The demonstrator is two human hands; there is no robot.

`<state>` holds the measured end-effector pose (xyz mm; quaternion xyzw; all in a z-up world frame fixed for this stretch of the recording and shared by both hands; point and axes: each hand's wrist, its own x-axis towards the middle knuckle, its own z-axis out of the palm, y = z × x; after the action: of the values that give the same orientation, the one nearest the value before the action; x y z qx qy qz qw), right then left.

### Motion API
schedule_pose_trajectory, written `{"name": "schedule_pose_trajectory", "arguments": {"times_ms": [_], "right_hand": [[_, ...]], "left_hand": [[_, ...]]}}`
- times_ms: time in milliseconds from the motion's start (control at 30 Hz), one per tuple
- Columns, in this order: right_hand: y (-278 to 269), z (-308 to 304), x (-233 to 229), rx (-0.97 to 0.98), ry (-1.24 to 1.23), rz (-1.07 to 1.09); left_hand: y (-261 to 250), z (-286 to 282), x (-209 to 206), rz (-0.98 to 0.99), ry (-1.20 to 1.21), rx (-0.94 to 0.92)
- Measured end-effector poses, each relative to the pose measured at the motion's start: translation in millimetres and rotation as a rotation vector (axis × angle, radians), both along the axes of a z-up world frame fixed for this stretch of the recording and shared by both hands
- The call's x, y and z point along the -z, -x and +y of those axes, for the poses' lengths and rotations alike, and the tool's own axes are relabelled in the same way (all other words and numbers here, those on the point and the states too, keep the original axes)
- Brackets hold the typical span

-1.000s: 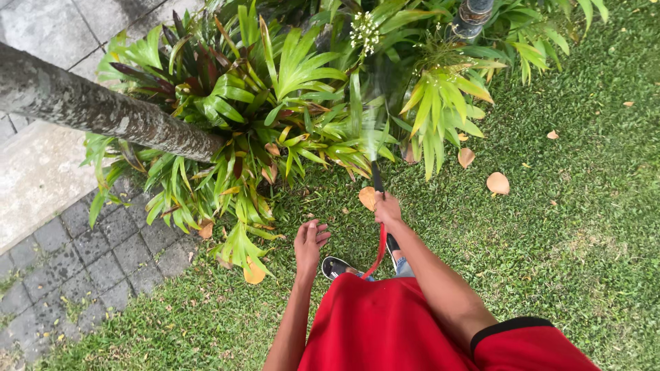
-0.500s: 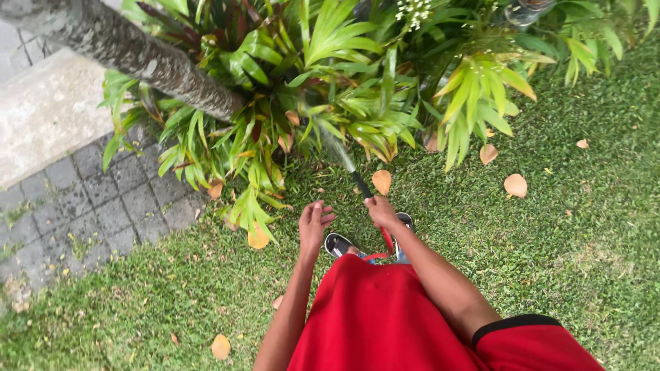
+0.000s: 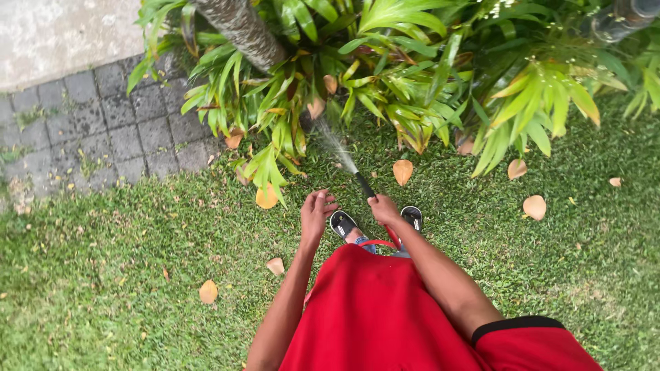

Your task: The person waters plants and the base of a tree in a garden using a hose, moving the spray across the foliage and the soil.

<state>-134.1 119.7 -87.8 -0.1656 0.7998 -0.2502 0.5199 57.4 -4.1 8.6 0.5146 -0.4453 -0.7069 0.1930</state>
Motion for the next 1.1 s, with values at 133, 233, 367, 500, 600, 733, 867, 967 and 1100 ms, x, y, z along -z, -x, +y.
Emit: {"name": "schedule_pose_trajectory", "arguments": {"times_ms": [133, 233, 367, 500, 600, 733, 867, 967, 1100], "right_hand": [[0.0, -5.8, 2.8, 0.048, -0.109, 0.06], [-6.1, -12.0, 5.4, -0.062, -0.052, 0.02], [-23.1, -25.7, 8.9, -0.193, -0.063, 0.025], [-33.4, -34.9, 9.7, -0.171, -0.061, 0.02], [-30.9, -34.6, 8.6, -0.106, -0.091, 0.015], [-24.1, -35.1, 8.1, -0.12, -0.151, 0.108], [-33.6, -44.0, 4.7, -0.091, -0.105, 0.076], [-47.1, -62.9, -4.4, -0.147, -0.03, 0.051], [-64.7, -89.4, -25.4, -0.102, 0.065, -0.06]], "left_hand": [[-13.5, -2.7, 5.7, 0.001, 0.012, -0.054], [-23.4, -1.1, 5.7, -0.03, 0.026, -0.061], [-34.0, 1.6, 4.4, -0.051, 0.001, -0.089], [-43.3, 0.2, 7.8, -0.037, 0.018, -0.109], [-48.1, -2.3, 10.8, -0.005, -0.001, -0.154], [-53.7, -3.6, 10.0, 0.01, -0.021, -0.181], [-56.7, -2.5, 7.9, -0.028, 0.014, -0.162], [-55.9, -3.1, 10.1, -0.027, 0.026, -0.157], [-54.4, -7.1, 13.4, 0.012, 0.003, -0.193]]}}
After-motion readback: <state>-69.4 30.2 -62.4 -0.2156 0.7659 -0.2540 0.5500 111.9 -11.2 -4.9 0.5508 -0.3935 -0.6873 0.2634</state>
